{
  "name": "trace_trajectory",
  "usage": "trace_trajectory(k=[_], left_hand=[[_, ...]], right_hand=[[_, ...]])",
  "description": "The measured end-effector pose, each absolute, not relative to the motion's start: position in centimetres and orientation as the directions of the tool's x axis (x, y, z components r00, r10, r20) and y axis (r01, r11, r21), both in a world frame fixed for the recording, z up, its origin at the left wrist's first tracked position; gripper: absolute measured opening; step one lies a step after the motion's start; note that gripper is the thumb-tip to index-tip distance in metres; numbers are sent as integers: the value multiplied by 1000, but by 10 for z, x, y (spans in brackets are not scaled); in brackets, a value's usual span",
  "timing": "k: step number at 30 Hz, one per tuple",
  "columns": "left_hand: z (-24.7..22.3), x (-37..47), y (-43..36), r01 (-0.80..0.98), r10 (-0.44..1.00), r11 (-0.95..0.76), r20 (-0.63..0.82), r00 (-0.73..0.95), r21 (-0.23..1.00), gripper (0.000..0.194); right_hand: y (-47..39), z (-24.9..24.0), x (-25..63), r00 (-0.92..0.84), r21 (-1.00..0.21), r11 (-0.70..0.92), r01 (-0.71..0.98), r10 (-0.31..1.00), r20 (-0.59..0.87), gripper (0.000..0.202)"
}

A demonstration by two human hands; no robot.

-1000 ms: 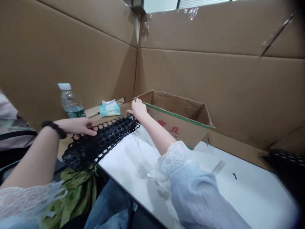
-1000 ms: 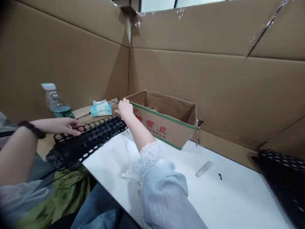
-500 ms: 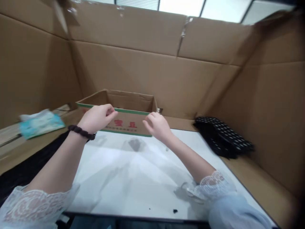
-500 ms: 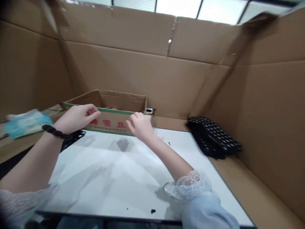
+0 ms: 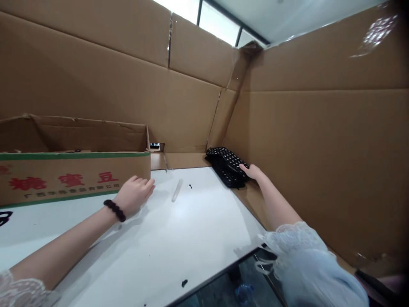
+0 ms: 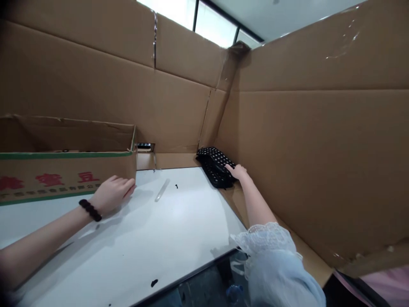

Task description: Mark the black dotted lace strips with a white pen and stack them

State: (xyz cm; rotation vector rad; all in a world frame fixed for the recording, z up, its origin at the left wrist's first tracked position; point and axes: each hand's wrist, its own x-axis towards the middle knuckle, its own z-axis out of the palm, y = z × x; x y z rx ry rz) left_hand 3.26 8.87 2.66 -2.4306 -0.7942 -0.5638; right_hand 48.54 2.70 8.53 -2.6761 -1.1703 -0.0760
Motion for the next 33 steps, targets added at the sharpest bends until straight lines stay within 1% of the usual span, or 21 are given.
trace_trajectory(k=[5, 10, 13, 17, 21, 23, 25, 27, 28, 29, 31, 32, 33], left_hand=[[7, 39, 92, 603, 426, -735, 481, 766, -310, 27], [-5, 31, 93, 609, 490, -755, 407, 771, -243, 27], [-8, 27, 93, 622, 525, -753, 374, 764, -214, 28], [-8, 27, 92, 636, 547, -753, 373, 749, -172, 29], [-4, 27, 90, 663, 585, -745, 404, 703, -76, 31], [0, 26, 87, 672, 610, -741, 409, 679, -11, 32], [3, 25, 83, 664, 646, -737, 417, 639, 125, 30], [6, 25, 77, 614, 685, -725, 425, 592, 312, 33], [8, 25, 74, 576, 703, -711, 433, 564, 404, 41], [11, 25, 70, 530, 719, -695, 440, 538, 486, 54], [18, 24, 64, 428, 744, -659, 453, 492, 618, 80], [23, 23, 60, 377, 757, -635, 445, 478, 674, 88], [28, 21, 56, 325, 769, -603, 424, 478, 729, 92]], right_hand=[[42, 78, 500, 756, -179, -735, 654, 641, 132, 74], [46, 82, 502, 793, -204, -767, 609, 589, 155, 74], [46, 82, 490, 782, -218, -755, 619, 566, 261, 66], [45, 82, 466, 674, -203, -670, 714, 580, 458, 47], [50, 97, 442, 521, -191, -510, 839, 649, 554, 35], [55, 114, 425, 409, -187, -380, 906, 674, 615, 33], [55, 136, 399, 201, -190, -88, 978, 644, 738, 30], [47, 157, 366, 39, -159, 151, 976, 591, 806, 28], [40, 166, 348, -27, -153, 251, 956, 592, 805, 29], [30, 175, 330, -67, -176, 325, 929, 615, 785, 30], [7, 185, 299, -102, -293, 425, 857, 697, 710, 32], [-4, 188, 287, -130, -357, 464, 810, 737, 663, 33], [-14, 189, 278, -155, -414, 501, 760, 759, 633, 35]])
